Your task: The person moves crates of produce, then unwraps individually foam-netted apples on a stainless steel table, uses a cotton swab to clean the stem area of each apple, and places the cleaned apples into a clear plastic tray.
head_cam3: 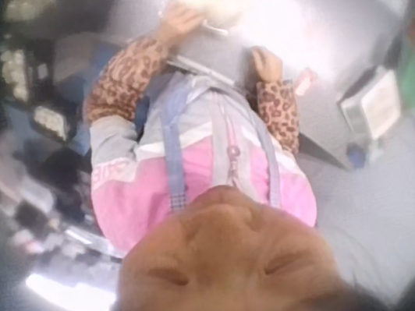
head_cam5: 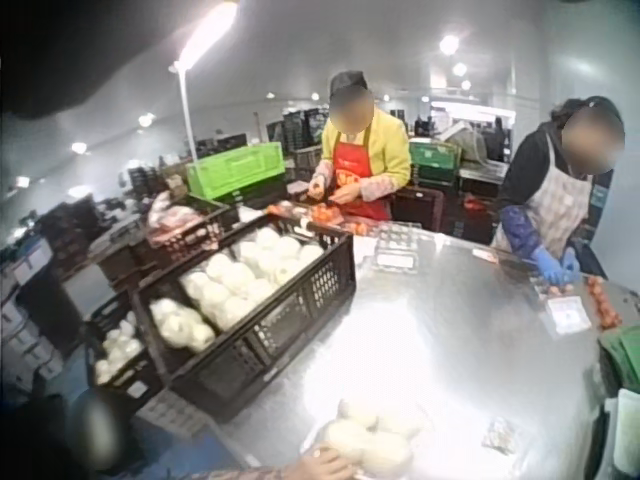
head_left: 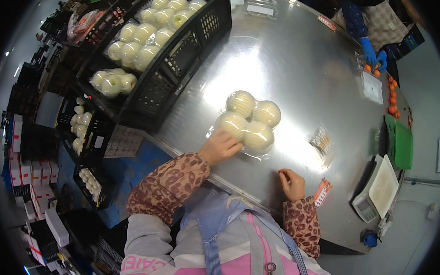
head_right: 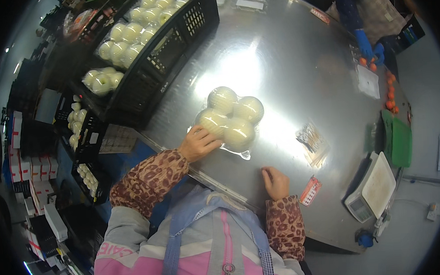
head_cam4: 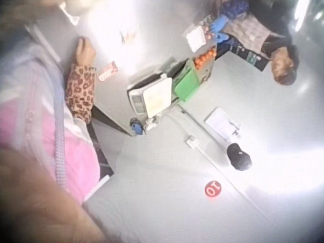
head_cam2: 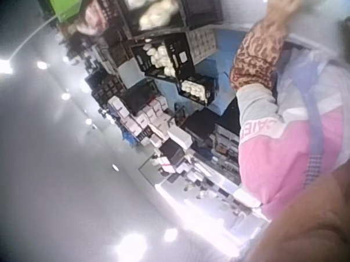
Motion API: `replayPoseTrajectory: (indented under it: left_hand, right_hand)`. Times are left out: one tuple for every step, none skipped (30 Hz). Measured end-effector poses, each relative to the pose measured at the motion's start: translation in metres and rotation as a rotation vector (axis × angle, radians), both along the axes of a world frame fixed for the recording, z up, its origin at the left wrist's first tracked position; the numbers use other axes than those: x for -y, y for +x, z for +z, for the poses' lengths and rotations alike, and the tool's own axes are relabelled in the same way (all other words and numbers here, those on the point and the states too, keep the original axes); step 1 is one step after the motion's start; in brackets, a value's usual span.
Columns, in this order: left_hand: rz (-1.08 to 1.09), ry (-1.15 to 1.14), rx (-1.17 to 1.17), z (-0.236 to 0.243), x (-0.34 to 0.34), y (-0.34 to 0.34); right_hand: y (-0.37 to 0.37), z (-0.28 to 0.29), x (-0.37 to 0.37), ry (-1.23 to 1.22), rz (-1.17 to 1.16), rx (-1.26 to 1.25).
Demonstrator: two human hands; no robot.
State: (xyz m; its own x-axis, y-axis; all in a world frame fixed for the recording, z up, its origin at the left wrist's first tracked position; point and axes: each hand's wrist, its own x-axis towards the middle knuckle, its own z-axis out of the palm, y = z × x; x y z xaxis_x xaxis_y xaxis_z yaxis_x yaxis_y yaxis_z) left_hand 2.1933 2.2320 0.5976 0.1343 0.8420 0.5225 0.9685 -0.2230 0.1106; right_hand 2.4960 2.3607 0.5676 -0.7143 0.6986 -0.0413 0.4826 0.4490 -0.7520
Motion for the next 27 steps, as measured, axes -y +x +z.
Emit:
replayPoseTrajectory:
  left_hand:
    - [0.005,-0.049,0.02,-0.006,0.009,-0.002]
    - [0.009,-0.1,0.04,-0.011,0.02,-0.003]
    - [0.071,-0.127,0.157,-0.016,0.03,-0.003]
    - [0.132,-0.156,0.273,-0.02,0.041,-0.003]
    - [0.199,-0.152,0.39,-0.026,0.05,-0.001]
    - [0.368,-0.222,0.654,-0.033,0.056,0.002]
    - [0.546,-0.257,0.911,-0.04,0.061,0.004]
    - [0.752,-0.335,1.183,-0.048,0.063,0.003]
    - [0.711,-0.278,1.425,-0.056,0.065,0.0]
    - [0.692,-0.254,1.685,-0.064,0.064,-0.003]
    - [0.629,-0.199,1.949,-0.07,0.062,-0.008]
    - [0.542,-0.256,2.002,-0.075,0.062,-0.013]
    - [0.518,-0.309,2.044,-0.079,0.061,-0.016]
    - [0.461,-0.322,2.081,-0.081,0.06,-0.02]
    - [0.427,-0.322,2.115,-0.082,0.06,-0.022]
    - [0.407,-0.335,2.122,-0.083,0.06,-0.024]
    - [0.407,-0.338,2.126,-0.083,0.06,-0.024]
    - [0.404,-0.365,2.148,-0.083,0.061,-0.025]
    - [0.378,-0.321,2.166,-0.082,0.061,-0.027]
    - [0.342,-0.3,2.202,-0.083,0.061,-0.027]
    - [0.281,-0.282,2.248,-0.083,0.062,-0.029]
    - [0.303,-0.259,2.238,-0.085,0.061,-0.03]
    - [0.3,-0.242,2.237,-0.086,0.061,-0.031]
    - [0.259,-0.185,2.241,-0.087,0.061,-0.032]
    - [0.307,-0.217,2.24,-0.089,0.06,-0.032]
    - [0.323,-0.209,2.248,-0.091,0.06,-0.032]
    - [0.304,-0.167,2.262,-0.093,0.059,-0.032]
  right_hand:
    - [-0.003,0.002,-0.002,0.001,-0.032,-0.008]
    - [-0.007,0.006,-0.004,-0.007,-0.067,-0.033]
    - [-0.014,0.011,-0.005,-0.047,-0.12,-0.053]
    - [-0.023,0.016,-0.006,-0.045,-0.151,-0.069]
    - [-0.034,0.023,-0.006,-0.04,-0.168,-0.127]
    - [-0.046,0.03,-0.004,0.027,-0.138,-0.157]
    - [-0.062,0.037,-0.002,0.064,-0.13,-0.198]
    - [-0.079,0.043,0.0,0.171,-0.056,-0.2]
    - [-0.097,0.05,0.005,0.251,0.009,-0.216]
    - [-0.118,0.054,0.011,0.249,0.047,-0.228]
    - [-0.139,0.057,0.018,0.31,0.115,-0.227]
    - [-0.159,0.06,0.023,0.334,0.18,-0.204]
    - [-0.179,0.06,0.029,0.401,0.242,-0.173]
    - [-0.198,0.059,0.034,0.442,0.302,-0.134]
    - [-0.212,0.058,0.037,0.47,0.345,-0.093]
    - [-0.227,0.056,0.04,0.489,0.384,-0.058]
    - [-0.236,0.055,0.04,0.516,0.426,-0.022]
    - [-0.246,0.052,0.042,0.556,0.476,0.024]
    - [-0.255,0.048,0.042,0.559,0.523,0.05]
    - [-0.262,0.045,0.041,0.571,0.574,0.068]
    - [-0.267,0.042,0.041,0.563,0.625,0.14]
    - [-0.27,0.04,0.04,0.571,0.649,0.103]
    - [-0.273,0.039,0.04,0.56,0.672,0.12]
    - [-0.275,0.038,0.039,0.536,0.697,0.176]
    - [-0.277,0.037,0.039,0.551,0.697,0.13]
    - [-0.279,0.036,0.038,0.55,0.704,0.123]
    - [-0.28,0.036,0.038,0.537,0.724,0.141]
